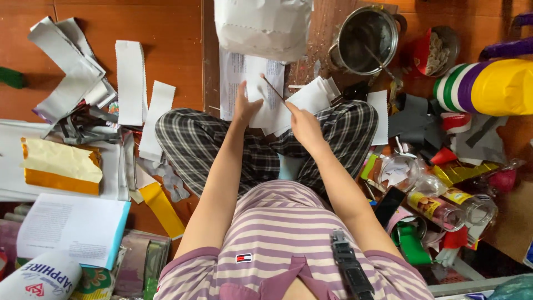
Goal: Applying paper strips to a bamboo frame using glue and a brush to create a paper mache giraffe structure.
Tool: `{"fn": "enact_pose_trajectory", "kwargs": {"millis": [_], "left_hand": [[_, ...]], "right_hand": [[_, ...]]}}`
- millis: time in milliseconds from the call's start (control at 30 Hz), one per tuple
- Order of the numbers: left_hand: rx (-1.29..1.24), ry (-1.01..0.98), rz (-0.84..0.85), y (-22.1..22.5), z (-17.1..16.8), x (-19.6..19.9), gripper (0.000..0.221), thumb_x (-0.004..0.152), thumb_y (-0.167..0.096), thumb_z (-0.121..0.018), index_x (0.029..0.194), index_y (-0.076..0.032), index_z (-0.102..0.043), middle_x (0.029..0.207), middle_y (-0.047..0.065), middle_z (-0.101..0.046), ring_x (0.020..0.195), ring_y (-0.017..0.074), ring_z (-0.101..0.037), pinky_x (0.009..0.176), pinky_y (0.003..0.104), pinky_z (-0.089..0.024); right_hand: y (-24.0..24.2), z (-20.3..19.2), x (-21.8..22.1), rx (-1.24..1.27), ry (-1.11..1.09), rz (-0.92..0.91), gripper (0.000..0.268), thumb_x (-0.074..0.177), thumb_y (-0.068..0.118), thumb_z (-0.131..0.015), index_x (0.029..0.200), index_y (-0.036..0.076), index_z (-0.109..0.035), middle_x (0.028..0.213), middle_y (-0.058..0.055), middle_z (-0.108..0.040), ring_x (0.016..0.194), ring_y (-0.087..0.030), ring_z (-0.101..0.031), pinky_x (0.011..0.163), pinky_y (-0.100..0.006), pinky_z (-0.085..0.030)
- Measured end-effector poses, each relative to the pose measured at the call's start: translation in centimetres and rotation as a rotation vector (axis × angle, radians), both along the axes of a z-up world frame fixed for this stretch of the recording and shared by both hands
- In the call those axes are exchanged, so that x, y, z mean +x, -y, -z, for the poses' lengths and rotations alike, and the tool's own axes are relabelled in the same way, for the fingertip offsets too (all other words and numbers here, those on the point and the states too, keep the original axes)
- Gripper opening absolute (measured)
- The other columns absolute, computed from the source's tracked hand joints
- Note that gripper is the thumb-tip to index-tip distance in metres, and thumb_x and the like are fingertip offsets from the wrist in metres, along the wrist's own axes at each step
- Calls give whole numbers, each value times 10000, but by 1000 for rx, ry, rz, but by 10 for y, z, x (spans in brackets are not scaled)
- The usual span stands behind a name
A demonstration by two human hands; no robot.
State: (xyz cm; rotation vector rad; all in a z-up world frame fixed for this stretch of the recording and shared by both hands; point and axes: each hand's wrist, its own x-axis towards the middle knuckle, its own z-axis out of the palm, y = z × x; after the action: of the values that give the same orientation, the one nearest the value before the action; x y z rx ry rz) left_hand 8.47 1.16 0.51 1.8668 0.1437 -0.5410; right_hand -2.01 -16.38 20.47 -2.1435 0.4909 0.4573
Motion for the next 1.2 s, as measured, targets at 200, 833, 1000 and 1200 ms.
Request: {"fn": "enact_pose_trajectory", "kwargs": {"millis": [200,833,1000,1200], "left_hand": [[-332,-336,-352,1,-4,-16,905,773,-93,-866,1475,-183,-302,1029,323,-639,942,374,-702,848,421,-588],[-573,-898,-584,2,22,-32,546,900,-115,-560,1336,35,-267,1281,151,-257,1146,317,-268,836,620,-340],[-727,-803,-430,2,0,-32,679,966,-80,-452,1521,32,-77,1536,260,-167,1451,429,-99,1026,746,-347],[-626,-873,-506,10,-92,-22,677,942,-113,-468,1509,0,-114,1534,182,-156,1399,363,-157,919,766,-429]], "right_hand": [[-23,59,42,-448,92,-277,484,910,87,-461,1371,223,-517,839,-215,-655,770,-429,-696,657,-530,-572],[-17,-8,-91,-50,-225,-38,339,969,187,-503,1278,174,-641,1152,-144,-687,1078,-364,-635,920,-472,-508],[-30,-11,-89,-92,-221,-67,346,970,154,-445,1227,55,-654,1116,-246,-674,1072,-429,-619,948,-541,-473],[-23,-10,-100,-56,-299,-46,380,966,174,-396,1257,41,-602,1079,-288,-673,1068,-452,-617,940,-564,-469]]}}
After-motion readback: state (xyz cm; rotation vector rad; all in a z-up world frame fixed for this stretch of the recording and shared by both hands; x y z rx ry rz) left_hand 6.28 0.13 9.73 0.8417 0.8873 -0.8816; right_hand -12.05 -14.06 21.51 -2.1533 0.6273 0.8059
